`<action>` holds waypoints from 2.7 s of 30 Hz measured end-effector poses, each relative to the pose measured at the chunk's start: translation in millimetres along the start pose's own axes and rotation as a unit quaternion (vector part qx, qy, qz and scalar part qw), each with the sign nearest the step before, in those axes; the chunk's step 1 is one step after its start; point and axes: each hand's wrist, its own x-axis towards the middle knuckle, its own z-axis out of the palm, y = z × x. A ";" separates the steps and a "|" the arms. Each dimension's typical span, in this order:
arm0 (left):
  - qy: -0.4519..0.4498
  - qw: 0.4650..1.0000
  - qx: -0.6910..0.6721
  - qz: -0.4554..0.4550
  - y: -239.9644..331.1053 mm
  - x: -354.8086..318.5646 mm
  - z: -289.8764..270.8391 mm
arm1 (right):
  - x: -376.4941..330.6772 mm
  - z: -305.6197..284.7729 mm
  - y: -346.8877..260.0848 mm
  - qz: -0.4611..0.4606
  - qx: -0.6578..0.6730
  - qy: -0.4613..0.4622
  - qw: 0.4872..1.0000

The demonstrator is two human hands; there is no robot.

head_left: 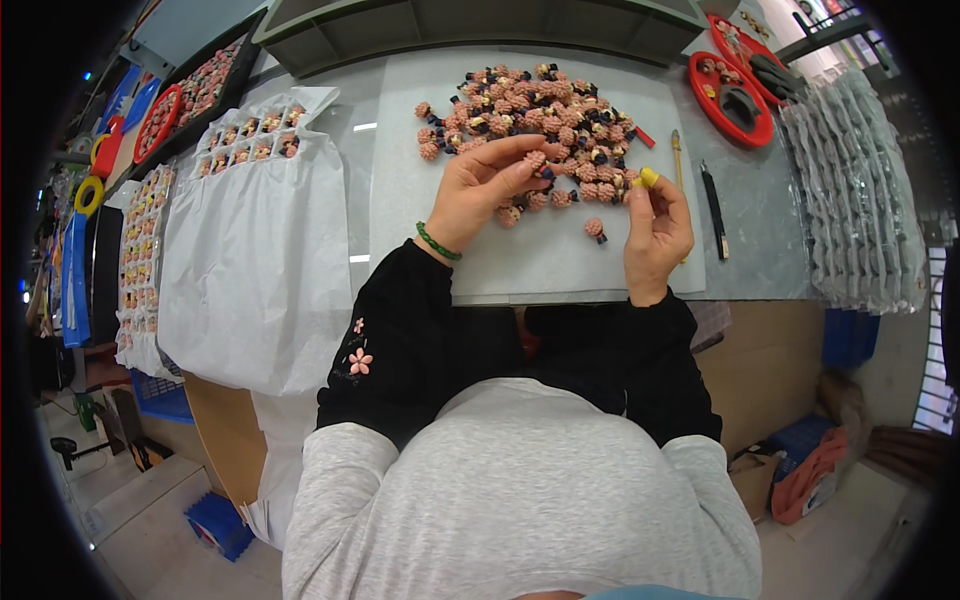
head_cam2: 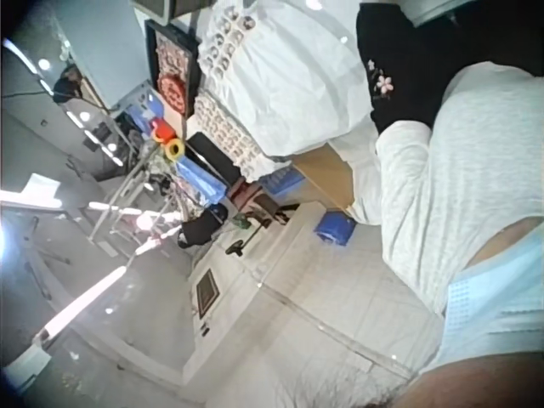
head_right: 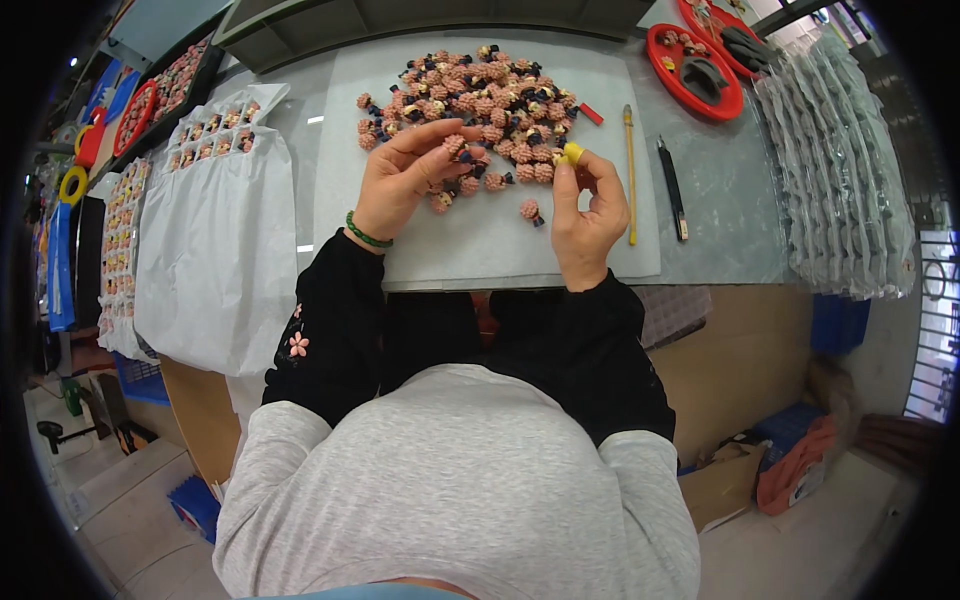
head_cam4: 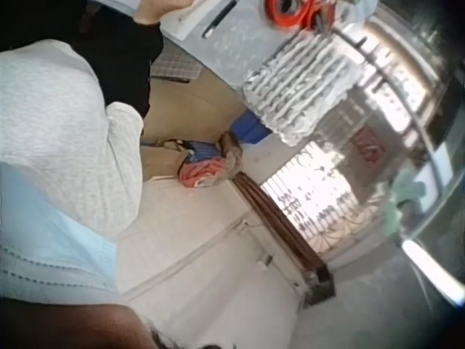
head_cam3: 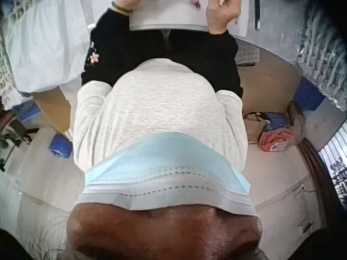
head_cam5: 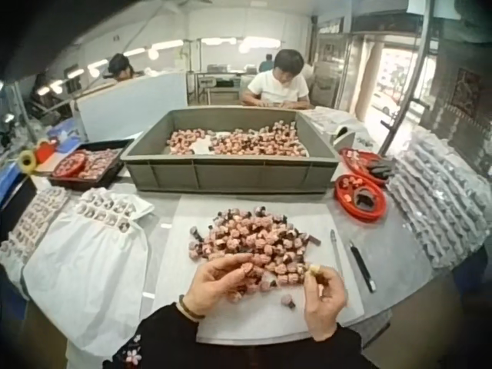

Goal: The person assembles small toy figures by attaching pieces to them by hand and places the assembled figures into compartments on a tray.

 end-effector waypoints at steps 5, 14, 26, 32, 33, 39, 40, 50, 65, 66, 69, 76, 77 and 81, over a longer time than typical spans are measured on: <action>0.019 0.998 -0.038 -0.041 1.3 -0.5 0.1 | -12.3 -28.4 -12.0 -0.015 -0.147 -0.124 0.981; -0.040 0.993 -0.073 -0.082 5.2 -1.5 -0.9 | -8.8 4.4 -23.0 -0.094 -0.115 -0.153 0.977; 0.032 0.995 0.077 -0.050 3.6 -5.3 4.1 | -8.0 48.5 -6.4 -0.126 0.064 -0.120 0.983; 0.038 0.998 0.050 -0.024 1.2 -4.9 6.0 | -12.9 45.7 0.9 -0.065 0.116 -0.129 0.983; 0.030 0.999 0.044 -0.003 1.0 -4.5 5.7 | -13.8 46.1 1.7 -0.051 0.133 -0.125 0.982; 0.009 0.997 0.054 0.047 -0.9 -2.7 3.5 | -15.9 47.1 4.9 -0.064 0.123 -0.113 0.984; 0.009 0.998 0.050 0.036 -0.5 -2.9 3.0 | -15.9 46.9 4.8 -0.069 0.122 -0.113 0.984; 0.021 0.999 -0.028 -0.014 6.5 -2.2 7.5 | -9.2 42.9 2.1 -0.107 0.068 -0.104 0.986; -0.074 0.981 0.171 0.054 -4.6 -5.8 6.7 | -7.9 44.0 -0.3 -0.008 0.146 -0.115 0.983; -0.071 0.980 0.177 0.051 -5.7 -5.9 5.4 | -7.5 43.2 0.7 0.005 0.167 -0.130 0.977; -0.067 0.984 0.158 0.046 -8.2 -5.3 2.6 | -5.4 40.4 2.9 -0.075 0.102 -0.137 0.982; -0.001 0.994 0.091 0.066 29.1 -3.8 18.5 | -8.2 38.6 -4.1 0.066 0.099 -0.101 0.988; 0.013 0.989 0.123 0.082 41.7 -2.8 19.9 | -8.4 38.7 -5.0 0.058 0.093 -0.103 0.989; 0.042 0.942 0.245 0.224 101.6 10.7 -4.6 | -9.6 39.5 -5.0 0.051 0.109 -0.127 0.985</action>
